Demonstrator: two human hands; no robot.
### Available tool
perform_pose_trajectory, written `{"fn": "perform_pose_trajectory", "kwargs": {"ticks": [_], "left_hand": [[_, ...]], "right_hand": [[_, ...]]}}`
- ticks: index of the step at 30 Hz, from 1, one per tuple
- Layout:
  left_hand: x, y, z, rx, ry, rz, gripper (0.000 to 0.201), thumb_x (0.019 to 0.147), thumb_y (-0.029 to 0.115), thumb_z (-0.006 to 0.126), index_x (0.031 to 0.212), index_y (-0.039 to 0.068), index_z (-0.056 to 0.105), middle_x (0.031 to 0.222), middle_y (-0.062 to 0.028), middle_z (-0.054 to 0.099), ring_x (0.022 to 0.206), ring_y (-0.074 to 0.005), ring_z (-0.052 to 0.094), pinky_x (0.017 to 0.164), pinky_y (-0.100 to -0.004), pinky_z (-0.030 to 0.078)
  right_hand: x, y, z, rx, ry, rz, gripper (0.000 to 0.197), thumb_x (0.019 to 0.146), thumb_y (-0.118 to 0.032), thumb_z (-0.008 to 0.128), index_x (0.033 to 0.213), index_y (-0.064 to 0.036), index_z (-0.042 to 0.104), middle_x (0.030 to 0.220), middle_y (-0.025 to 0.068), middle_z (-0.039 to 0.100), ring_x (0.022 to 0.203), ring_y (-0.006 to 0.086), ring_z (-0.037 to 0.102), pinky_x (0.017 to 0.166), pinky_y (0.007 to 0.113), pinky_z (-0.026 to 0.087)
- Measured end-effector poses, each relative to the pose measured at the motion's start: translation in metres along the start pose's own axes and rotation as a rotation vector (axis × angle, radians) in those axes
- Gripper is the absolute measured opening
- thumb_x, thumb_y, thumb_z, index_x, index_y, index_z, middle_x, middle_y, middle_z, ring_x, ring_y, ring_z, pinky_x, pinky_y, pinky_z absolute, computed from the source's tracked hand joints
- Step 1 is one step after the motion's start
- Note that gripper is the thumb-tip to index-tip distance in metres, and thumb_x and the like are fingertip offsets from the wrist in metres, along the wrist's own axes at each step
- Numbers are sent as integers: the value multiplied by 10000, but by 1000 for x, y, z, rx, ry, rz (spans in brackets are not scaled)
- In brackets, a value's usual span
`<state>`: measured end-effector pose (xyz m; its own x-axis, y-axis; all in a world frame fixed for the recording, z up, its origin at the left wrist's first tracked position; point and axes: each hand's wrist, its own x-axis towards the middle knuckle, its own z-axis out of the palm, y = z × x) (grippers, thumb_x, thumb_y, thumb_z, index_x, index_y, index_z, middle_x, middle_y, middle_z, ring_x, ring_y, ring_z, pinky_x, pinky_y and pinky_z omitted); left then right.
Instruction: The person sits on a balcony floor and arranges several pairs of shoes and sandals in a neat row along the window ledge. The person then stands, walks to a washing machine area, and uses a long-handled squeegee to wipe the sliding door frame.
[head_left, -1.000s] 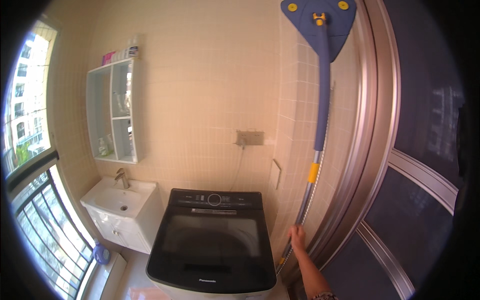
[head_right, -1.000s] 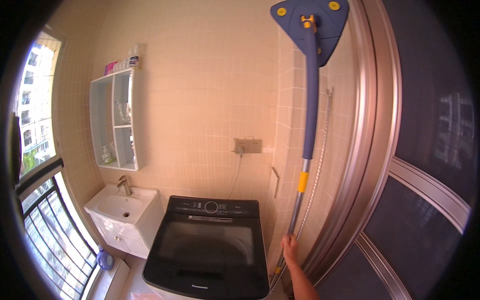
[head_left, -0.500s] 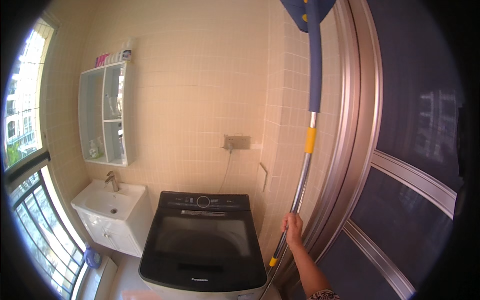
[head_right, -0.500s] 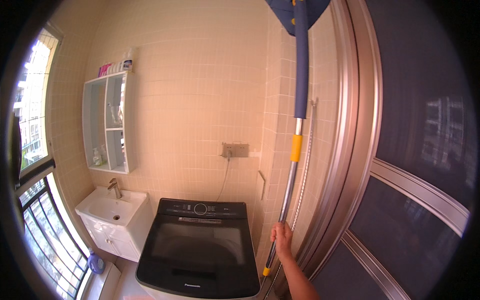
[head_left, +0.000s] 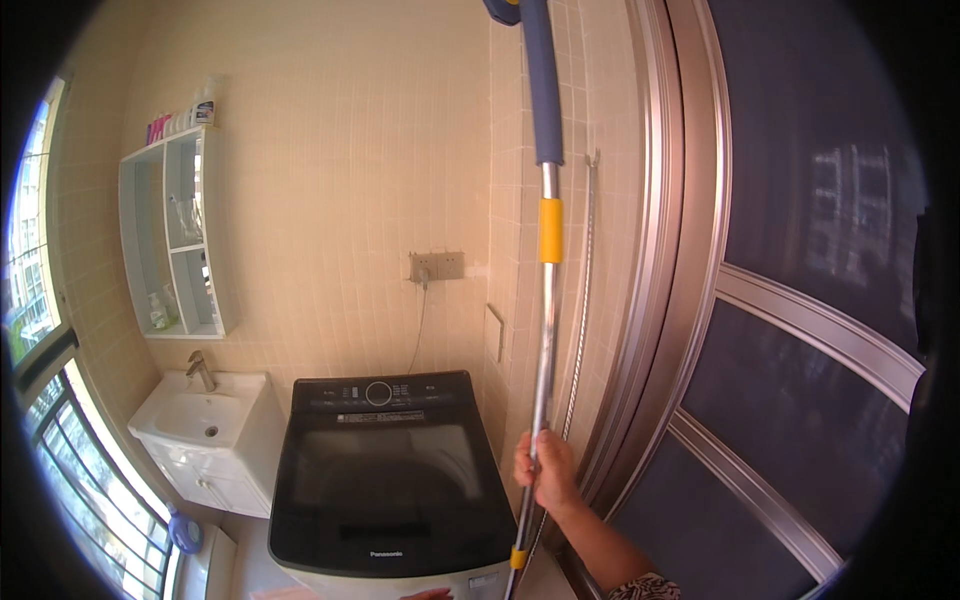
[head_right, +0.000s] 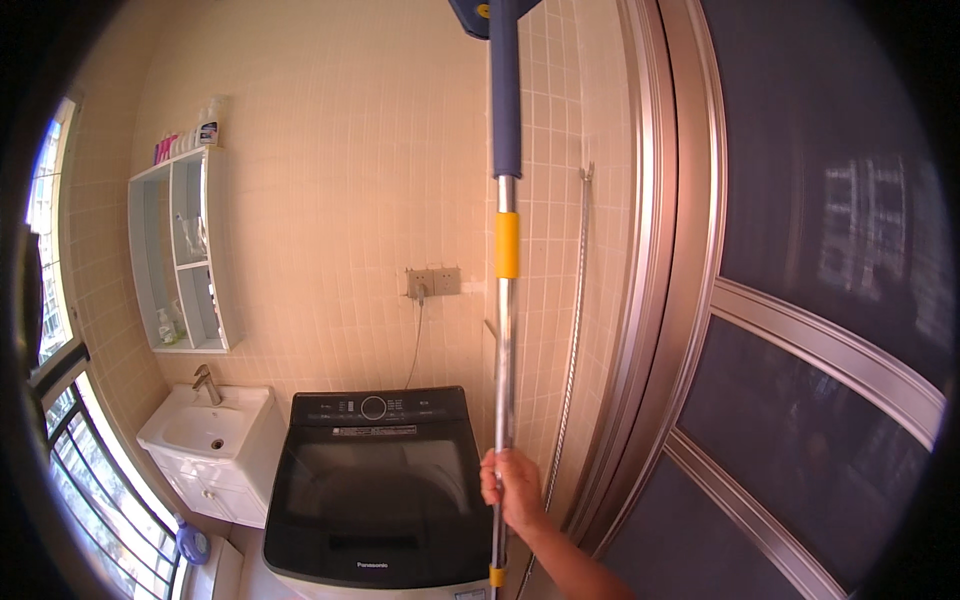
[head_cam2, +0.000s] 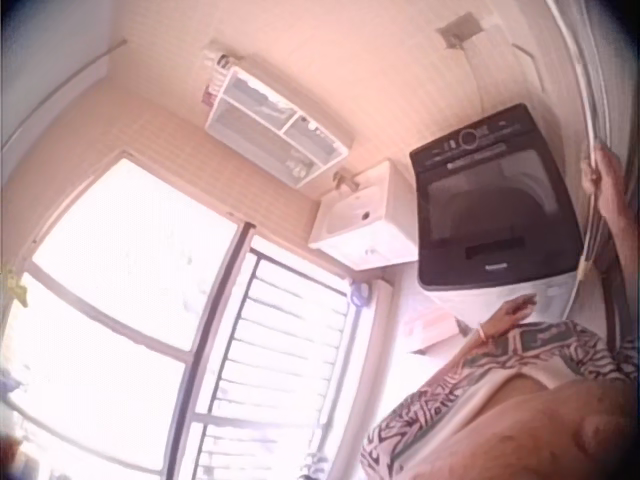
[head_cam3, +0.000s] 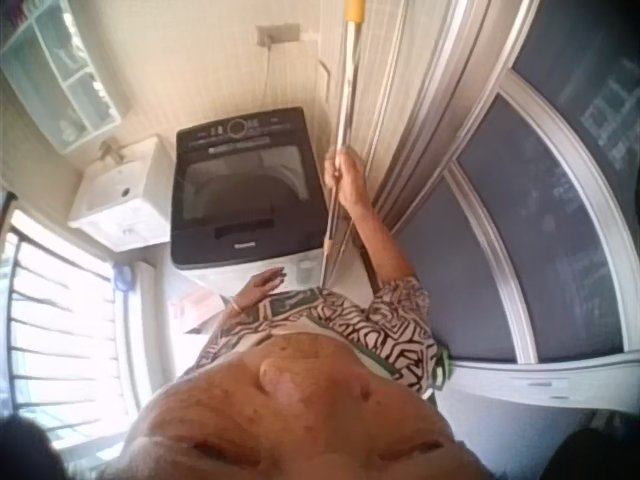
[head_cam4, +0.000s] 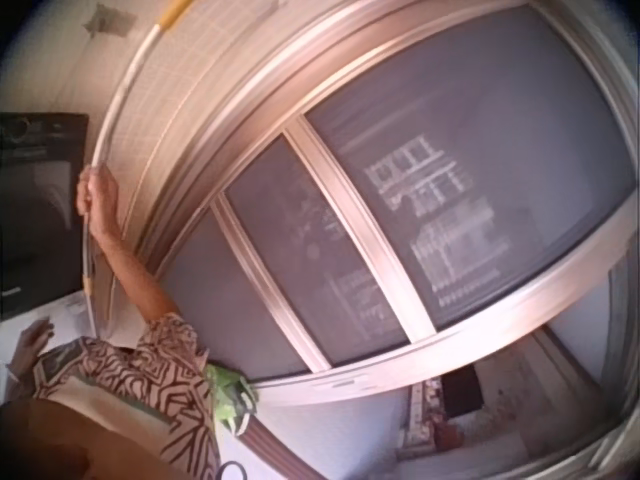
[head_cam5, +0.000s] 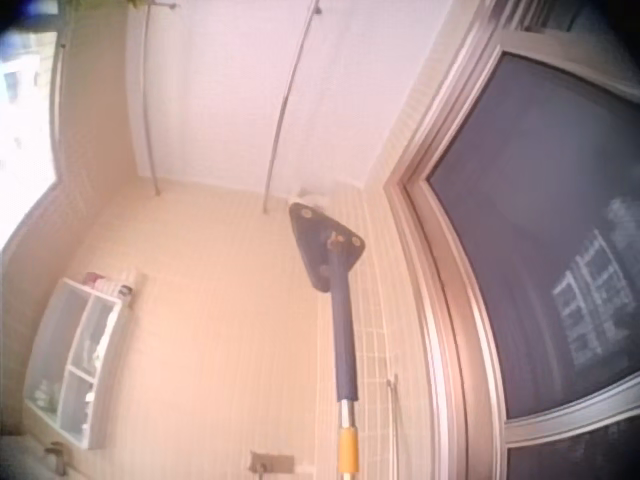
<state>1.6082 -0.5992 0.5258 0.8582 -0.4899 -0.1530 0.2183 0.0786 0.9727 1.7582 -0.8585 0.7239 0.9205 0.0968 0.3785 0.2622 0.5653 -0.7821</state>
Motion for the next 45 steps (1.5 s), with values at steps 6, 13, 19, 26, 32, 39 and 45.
{"fn": "perform_pose_trajectory", "kwargs": {"ticks": [6, 13, 19, 26, 32, 39, 45], "left_hand": [[53, 52, 40, 37, -10, 334, 460, 927, 238, 596, 1304, 9, 468, 1038, -68, 595, 974, -146, 560, 851, -304, 464], [50, 62, 60, -144, 331, 266, 169, 909, 204, 602, 940, 39, 617, 644, 48, 486, 570, -40, 412, 502, -203, 320], [50, 57, 53, -153, 370, 267, 164, 906, 192, 576, 839, 43, 586, 634, 35, 493, 549, -59, 436, 499, -210, 343], [45, 49, 40, -164, 450, 261, 178, 886, 193, 594, 837, 25, 566, 609, -7, 496, 476, -92, 465, 414, -220, 371], [45, 35, 31, -172, 480, 237, 167, 897, 195, 587, 894, 29, 578, 613, -12, 503, 489, -99, 469, 432, -235, 405], [50, 37, 24, -163, 396, 197, 161, 906, 202, 579, 885, 43, 583, 611, -7, 505, 502, -92, 454, 448, -232, 391], [49, 43, 24, -188, 307, 145, 173, 906, 226, 579, 851, 63, 583, 590, 9, 489, 489, -79, 435, 442, -221, 354]], "right_hand": [[-27, 29, 56, -147, -164, 18, 295, 1005, -307, 415, 930, -41, 519, 616, 20, 475, 483, 89, 461, 445, 225, 362], [10, 60, -23, -561, -331, -99, 216, 963, -210, 502, 1001, -11, 576, 871, 63, 620, 812, 154, 627, 778, 293, 496], [133, 100, -239, -939, 751, -267, 398, 829, -287, 667, 1092, 3, 597, 1019, 162, 642, 892, 262, 634, 780, 355, 495], [203, 162, -345, -1086, 799, -197, 465, 817, -366, 657, 1089, 1, 569, 1017, 188, 627, 939, 319, 619, 788, 405, 481], [181, 174, -311, -885, 712, -160, 302, 908, -304, 566, 817, -26, 495, 615, 65, 525, 545, 177, 522, 513, 337, 424], [53, 126, -235, -789, 718, -336, 276, 956, -235, 510, 761, -64, 417, 567, 15, 448, 483, 102, 447, 447, 287, 377], [-17, 50, -247, -917, 966, -457, 230, 967, -227, 501, 847, -32, 491, 600, 8, 454, 484, 85, 431, 452, 262, 386]]}}
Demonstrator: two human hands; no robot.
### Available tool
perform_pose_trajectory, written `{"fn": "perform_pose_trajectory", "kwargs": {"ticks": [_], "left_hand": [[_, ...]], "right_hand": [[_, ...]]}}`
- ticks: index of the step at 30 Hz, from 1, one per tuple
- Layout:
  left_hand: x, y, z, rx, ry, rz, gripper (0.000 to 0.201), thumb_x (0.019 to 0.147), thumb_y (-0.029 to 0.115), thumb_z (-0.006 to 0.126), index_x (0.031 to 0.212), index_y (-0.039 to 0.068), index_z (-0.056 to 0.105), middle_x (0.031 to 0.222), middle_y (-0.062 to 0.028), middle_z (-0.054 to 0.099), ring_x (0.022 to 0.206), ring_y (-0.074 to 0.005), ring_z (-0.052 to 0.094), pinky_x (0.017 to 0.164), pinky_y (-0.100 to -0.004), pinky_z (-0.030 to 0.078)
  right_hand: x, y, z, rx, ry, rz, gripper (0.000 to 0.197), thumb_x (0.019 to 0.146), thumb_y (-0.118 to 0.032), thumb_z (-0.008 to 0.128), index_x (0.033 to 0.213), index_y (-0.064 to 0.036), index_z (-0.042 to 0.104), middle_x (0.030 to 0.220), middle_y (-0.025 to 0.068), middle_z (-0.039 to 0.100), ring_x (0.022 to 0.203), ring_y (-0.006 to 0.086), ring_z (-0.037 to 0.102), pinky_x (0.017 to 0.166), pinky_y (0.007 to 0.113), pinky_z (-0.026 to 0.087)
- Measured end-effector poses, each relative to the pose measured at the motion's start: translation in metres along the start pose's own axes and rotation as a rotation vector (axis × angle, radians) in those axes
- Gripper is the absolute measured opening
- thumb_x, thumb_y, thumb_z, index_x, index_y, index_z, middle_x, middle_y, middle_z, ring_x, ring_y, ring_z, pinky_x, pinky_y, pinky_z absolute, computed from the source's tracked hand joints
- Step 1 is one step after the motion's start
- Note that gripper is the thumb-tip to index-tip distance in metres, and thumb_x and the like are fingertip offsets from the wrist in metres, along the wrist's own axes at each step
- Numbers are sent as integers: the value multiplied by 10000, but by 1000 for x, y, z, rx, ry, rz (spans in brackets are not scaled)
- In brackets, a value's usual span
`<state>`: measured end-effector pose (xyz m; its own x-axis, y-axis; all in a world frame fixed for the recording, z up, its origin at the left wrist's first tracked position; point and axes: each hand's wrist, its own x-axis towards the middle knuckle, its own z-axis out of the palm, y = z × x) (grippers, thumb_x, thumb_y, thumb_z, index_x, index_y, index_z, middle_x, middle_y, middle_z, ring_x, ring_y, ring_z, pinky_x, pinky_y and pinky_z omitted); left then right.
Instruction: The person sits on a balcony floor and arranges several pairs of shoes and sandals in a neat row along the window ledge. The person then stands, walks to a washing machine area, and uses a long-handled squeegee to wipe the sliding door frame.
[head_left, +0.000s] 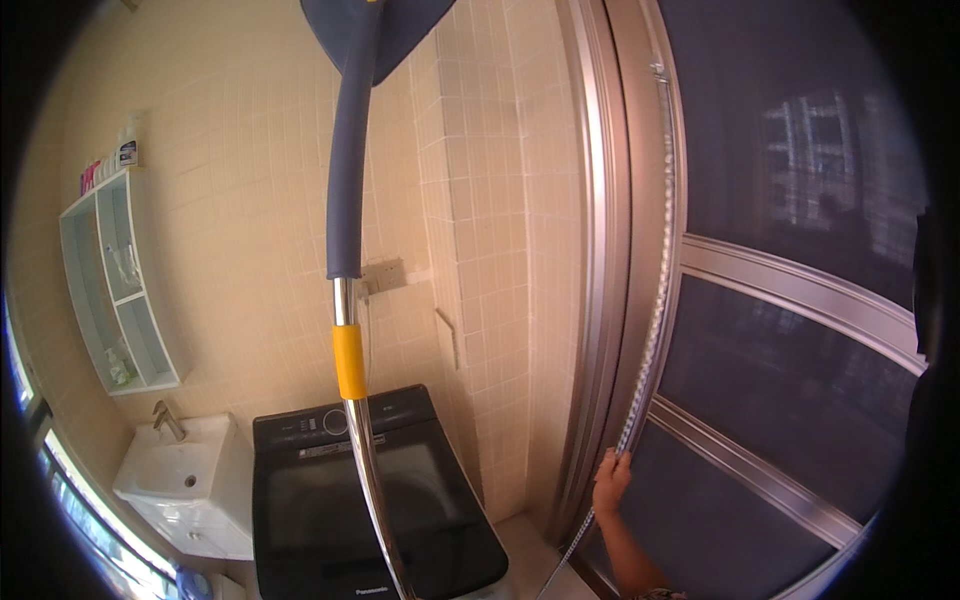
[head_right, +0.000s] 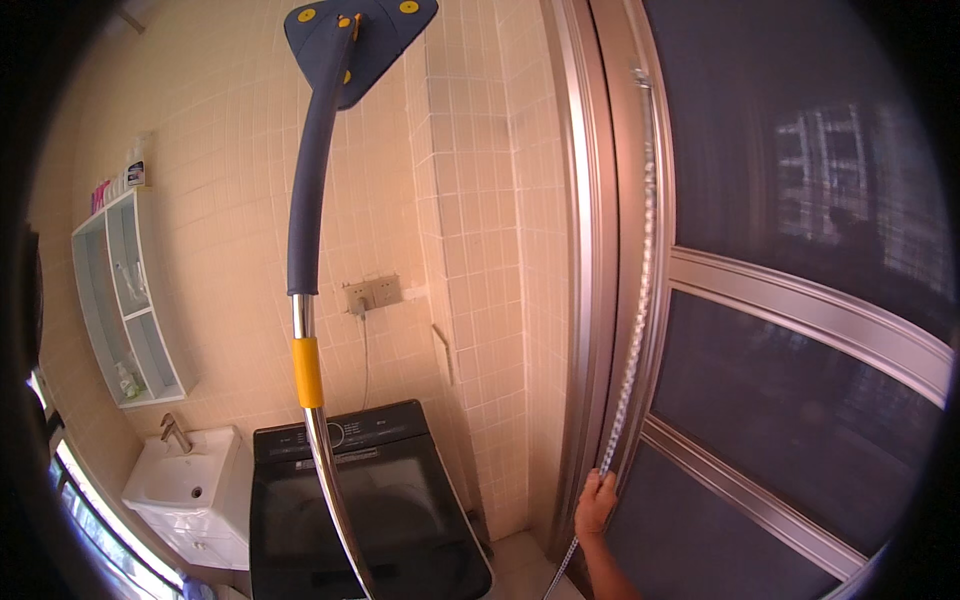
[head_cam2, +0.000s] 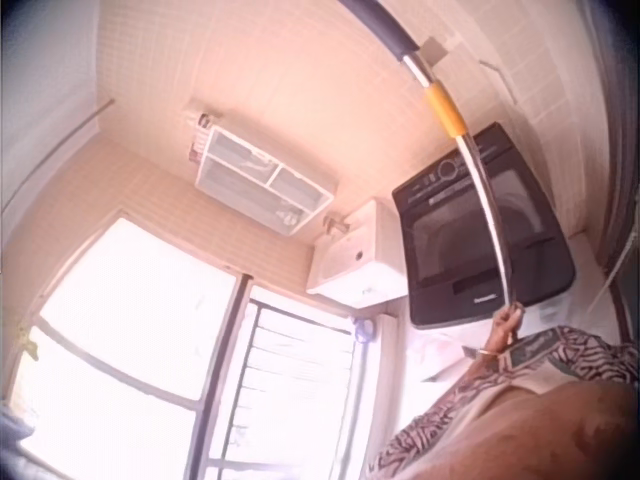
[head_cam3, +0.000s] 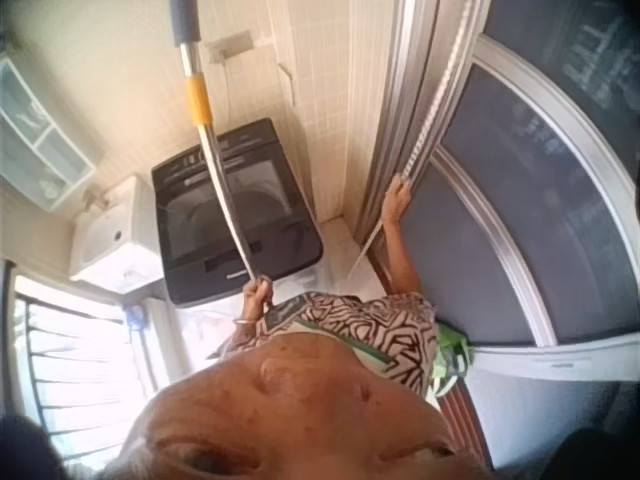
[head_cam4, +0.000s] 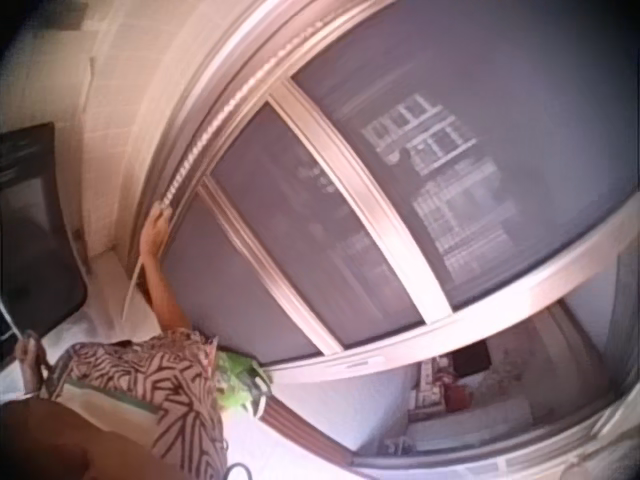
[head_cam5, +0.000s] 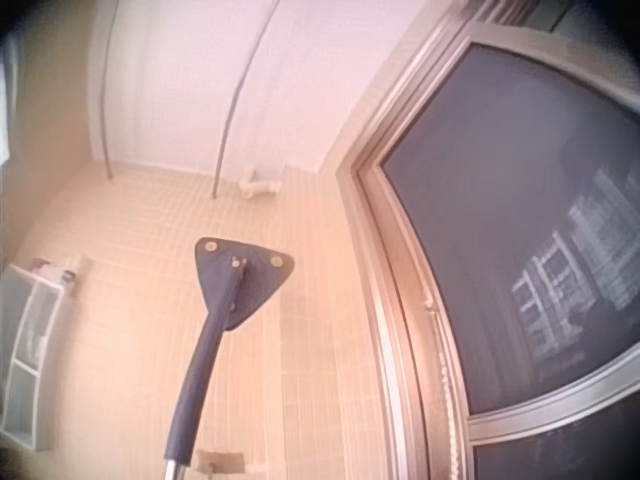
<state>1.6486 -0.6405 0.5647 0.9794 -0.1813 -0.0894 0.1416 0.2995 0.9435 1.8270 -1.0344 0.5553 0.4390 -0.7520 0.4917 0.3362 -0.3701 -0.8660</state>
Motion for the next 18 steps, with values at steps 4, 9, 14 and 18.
{"fn": "perform_pose_trajectory", "kwargs": {"ticks": [4, 9, 14, 18], "left_hand": [[-4, -1, 0, -36, -49, -24, 196, 901, 255, 591, 839, 69, 585, 580, 21, 481, 484, -70, 426, 435, -220, 341], [-15, -6, -6, -4, -135, -47, 205, 905, 261, 591, 816, 77, 585, 577, 33, 475, 480, -63, 416, 434, -212, 327], [-25, -14, -14, -18, -148, -79, 207, 911, 246, 589, 771, 95, 568, 566, 52, 448, 480, -54, 384, 446, -208, 285], [-31, -17, -15, -28, -151, -50, 221, 912, 225, 593, 728, 109, 547, 556, 65, 425, 473, -46, 354, 441, -212, 250]], "right_hand": [[20, 3, -38, -21, 97, -52, 295, 948, -269, 540, 803, -25, 459, 605, 56, 485, 497, 120, 487, 474, 304, 418], [27, 10, -55, -103, 58, 36, 315, 936, -304, 542, 837, -7, 506, 673, 87, 568, 556, 160, 580, 541, 322, 456], [37, 24, -56, -223, -27, 42, 293, 917, -286, 545, 882, 5, 536, 747, 118, 610, 660, 239, 617, 638, 359, 478], [39, 18, -59, -345, 73, -76, 226, 884, -207, 581, 957, 7, 568, 904, 141, 615, 838, 297, 605, 753, 385, 473]]}}
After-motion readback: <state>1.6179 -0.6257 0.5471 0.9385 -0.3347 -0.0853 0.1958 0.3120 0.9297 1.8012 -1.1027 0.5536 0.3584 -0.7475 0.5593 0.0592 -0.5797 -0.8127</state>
